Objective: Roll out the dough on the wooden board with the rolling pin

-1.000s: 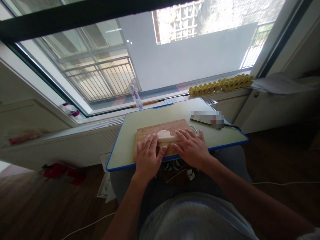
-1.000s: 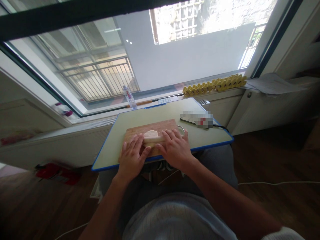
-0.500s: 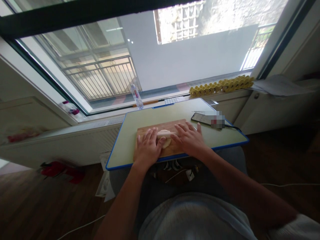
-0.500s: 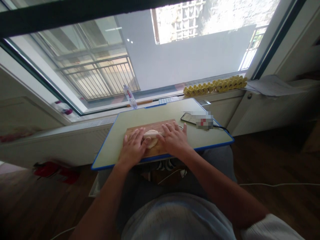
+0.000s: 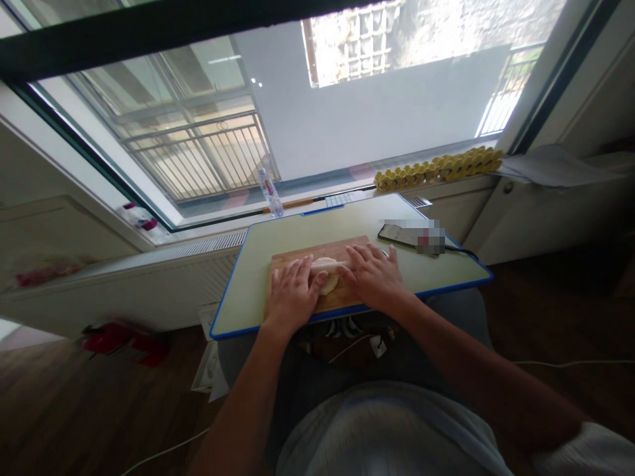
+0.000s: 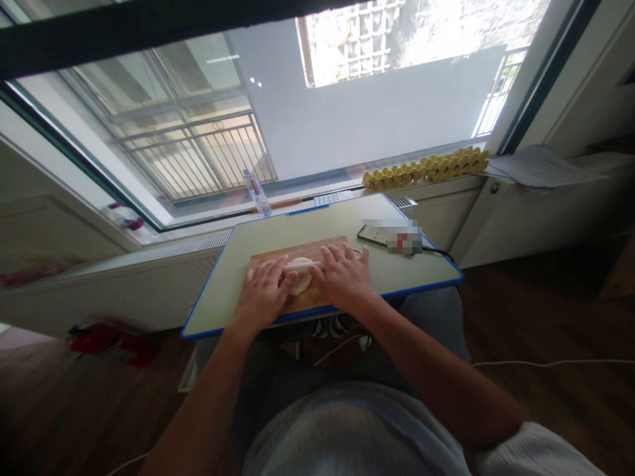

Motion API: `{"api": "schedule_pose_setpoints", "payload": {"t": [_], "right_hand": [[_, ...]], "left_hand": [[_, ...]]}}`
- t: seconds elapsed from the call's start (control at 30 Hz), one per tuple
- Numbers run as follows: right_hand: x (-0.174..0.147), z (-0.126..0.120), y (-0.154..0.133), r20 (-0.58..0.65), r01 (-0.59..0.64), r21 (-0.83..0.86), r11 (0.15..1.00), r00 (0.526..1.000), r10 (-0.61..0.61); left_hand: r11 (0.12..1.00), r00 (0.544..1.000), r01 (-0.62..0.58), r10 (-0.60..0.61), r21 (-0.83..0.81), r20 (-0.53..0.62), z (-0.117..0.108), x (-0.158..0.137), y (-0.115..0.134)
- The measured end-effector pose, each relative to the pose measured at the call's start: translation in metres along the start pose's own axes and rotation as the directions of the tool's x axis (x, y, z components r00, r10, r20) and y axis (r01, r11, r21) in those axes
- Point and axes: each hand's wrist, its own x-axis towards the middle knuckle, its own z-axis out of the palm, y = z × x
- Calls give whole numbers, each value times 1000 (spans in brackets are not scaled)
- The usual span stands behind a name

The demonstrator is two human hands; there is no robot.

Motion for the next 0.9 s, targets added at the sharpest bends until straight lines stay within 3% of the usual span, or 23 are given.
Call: {"api": "schedule_pose_setpoints", "payload": {"t": [0.13,0.27,0.4,0.67,0.9], "right_hand": [[-36,-6,-1,-48,47,-4,999,998,-47],[-51,-7,-2,-58,70,-17,997,996,-71],[-35,-1,-2,-40,34,-12,999,999,-34],[40,4,1,121,-58,-12,998,991,59],[45,4,2,89,-33,-24,999,995,35]], "left_hand": [[1000,999,-27,27,7,-34,3,-39,1],[999,999,-32,32,6,-21,4,-47,0],[1000,1000,-14,14,-6,18,4,-23,-1],[1000,993,15,-14,-9,117,4,49,-12],[1000,993,22,-20,-9,118,3,54,-11]]}}
